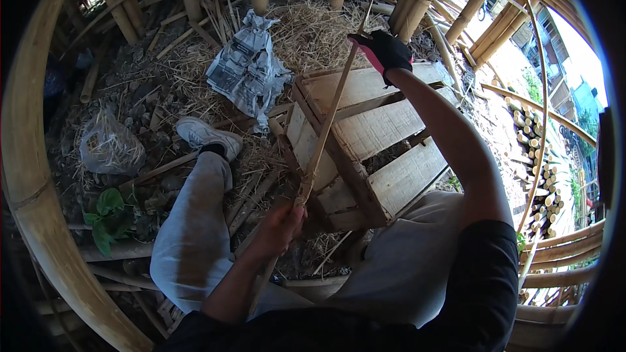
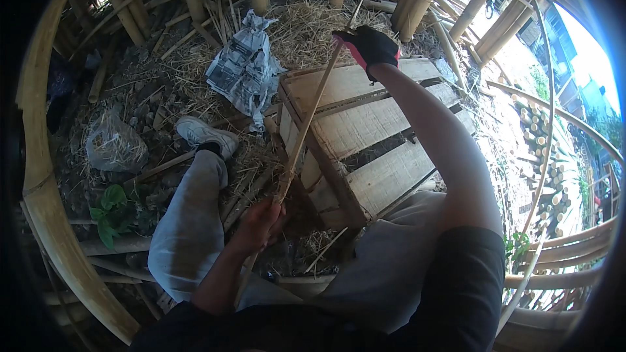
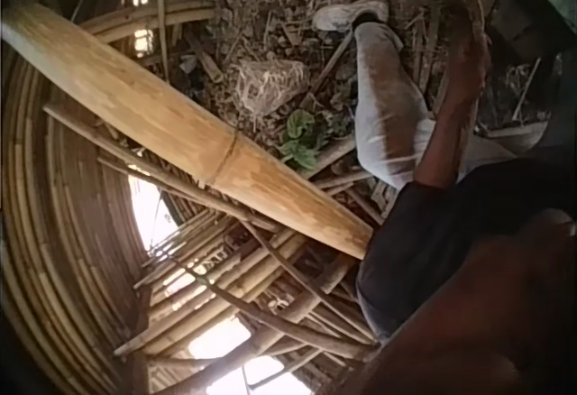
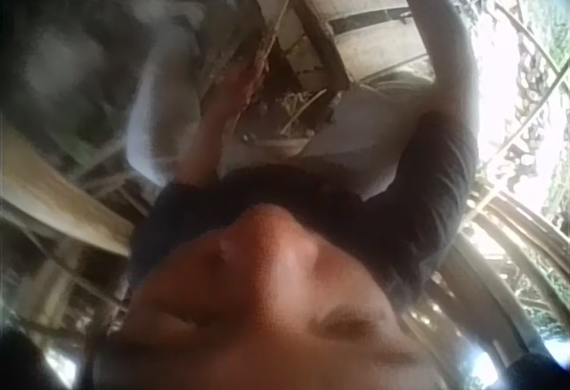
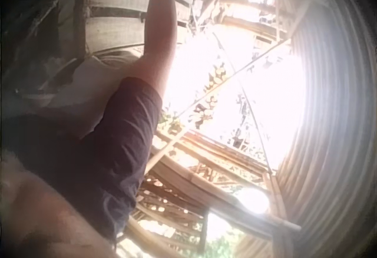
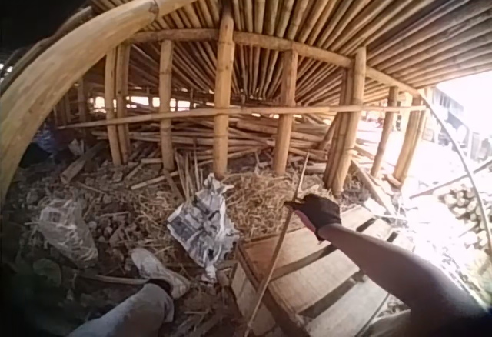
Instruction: The person peels a bamboo stick with a knife, moving the blade along the length of the wood to remove shavings. They rotate the stick by hand and continue peeling different sides while working over a wooden crate.
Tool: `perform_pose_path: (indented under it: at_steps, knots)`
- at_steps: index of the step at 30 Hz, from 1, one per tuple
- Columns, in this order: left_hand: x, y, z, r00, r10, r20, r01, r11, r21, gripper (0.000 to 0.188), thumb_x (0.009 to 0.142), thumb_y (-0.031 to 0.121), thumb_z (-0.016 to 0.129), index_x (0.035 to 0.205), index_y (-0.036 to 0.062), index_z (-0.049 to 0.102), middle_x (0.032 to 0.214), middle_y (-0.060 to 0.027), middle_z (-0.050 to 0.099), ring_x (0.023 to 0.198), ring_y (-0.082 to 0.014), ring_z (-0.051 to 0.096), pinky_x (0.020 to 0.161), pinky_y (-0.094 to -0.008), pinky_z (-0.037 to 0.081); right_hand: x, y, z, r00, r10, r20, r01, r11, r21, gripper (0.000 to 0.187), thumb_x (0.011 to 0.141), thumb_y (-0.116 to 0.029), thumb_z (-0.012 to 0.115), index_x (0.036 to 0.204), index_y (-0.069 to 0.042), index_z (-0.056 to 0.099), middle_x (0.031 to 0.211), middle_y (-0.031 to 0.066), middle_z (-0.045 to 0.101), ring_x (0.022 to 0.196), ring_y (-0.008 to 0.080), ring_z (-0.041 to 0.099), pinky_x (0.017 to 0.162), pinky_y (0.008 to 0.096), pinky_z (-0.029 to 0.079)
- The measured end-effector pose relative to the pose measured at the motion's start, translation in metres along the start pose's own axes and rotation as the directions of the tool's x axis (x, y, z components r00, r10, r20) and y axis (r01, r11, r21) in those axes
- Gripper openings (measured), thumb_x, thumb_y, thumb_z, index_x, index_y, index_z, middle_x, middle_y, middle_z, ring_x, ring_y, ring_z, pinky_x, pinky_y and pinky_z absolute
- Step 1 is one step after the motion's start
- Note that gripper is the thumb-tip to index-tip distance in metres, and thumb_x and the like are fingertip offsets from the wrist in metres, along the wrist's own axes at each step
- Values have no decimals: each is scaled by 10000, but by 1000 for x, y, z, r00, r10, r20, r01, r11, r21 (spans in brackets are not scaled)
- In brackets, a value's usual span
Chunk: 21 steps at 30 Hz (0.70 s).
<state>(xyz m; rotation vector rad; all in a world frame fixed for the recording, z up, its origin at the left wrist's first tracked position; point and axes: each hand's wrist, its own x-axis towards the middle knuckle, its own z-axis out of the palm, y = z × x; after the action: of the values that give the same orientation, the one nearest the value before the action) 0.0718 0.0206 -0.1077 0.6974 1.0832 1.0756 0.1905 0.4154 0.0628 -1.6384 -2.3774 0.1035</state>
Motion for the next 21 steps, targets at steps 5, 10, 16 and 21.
perform_pose_path:
  at_steps: [5, 10, 16, 21]
  knots:
    - [0, -7, -1, 996, 89, -5, -87, 986, 145, 266, 1042, 399, 524, 1030, 134, 517, 638, 62, 432, 436, -29, 373, 397, -217, 303, 15, 6, 3, 985, -102, -137, 104, 995, 5, 682, 916, -718, 382, 1132, -164, 715, 1158, 170, 704, 1117, 367, 648, 967, 454, 478]
    - [15, -26, -9, 979, 199, -44, -188, 965, 182, 267, 1019, 342, 587, 1124, 100, 549, 706, 73, 469, 534, -10, 410, 461, -208, 324, 10, 7, 5, 993, -115, 12, 114, 991, 63, 734, 876, -741, 494, 1277, -145, 647, 1277, 125, 668, 1176, 337, 632, 990, 440, 482]
    - [13, -22, -23, 931, 351, -98, -291, 879, 377, 301, 994, 251, 607, 1206, 38, 585, 878, -2, 621, 752, -48, 551, 647, -255, 455, 10, -3, 10, 854, -444, -270, 458, 889, -13, 751, 864, -733, 548, 1369, -178, 582, 1345, 82, 617, 1219, 280, 603, 1077, 372, 451]
    - [21, -3, -14, 965, 223, -138, -140, 883, 447, 386, 995, 194, 605, 1317, -6, 534, 1102, -90, 671, 956, -97, 598, 817, -285, 495, 32, 25, 17, 733, -645, -216, 605, 764, -226, 483, 980, -526, 510, 1354, -233, 593, 1190, 94, 675, 1112, 292, 648, 961, 400, 510]
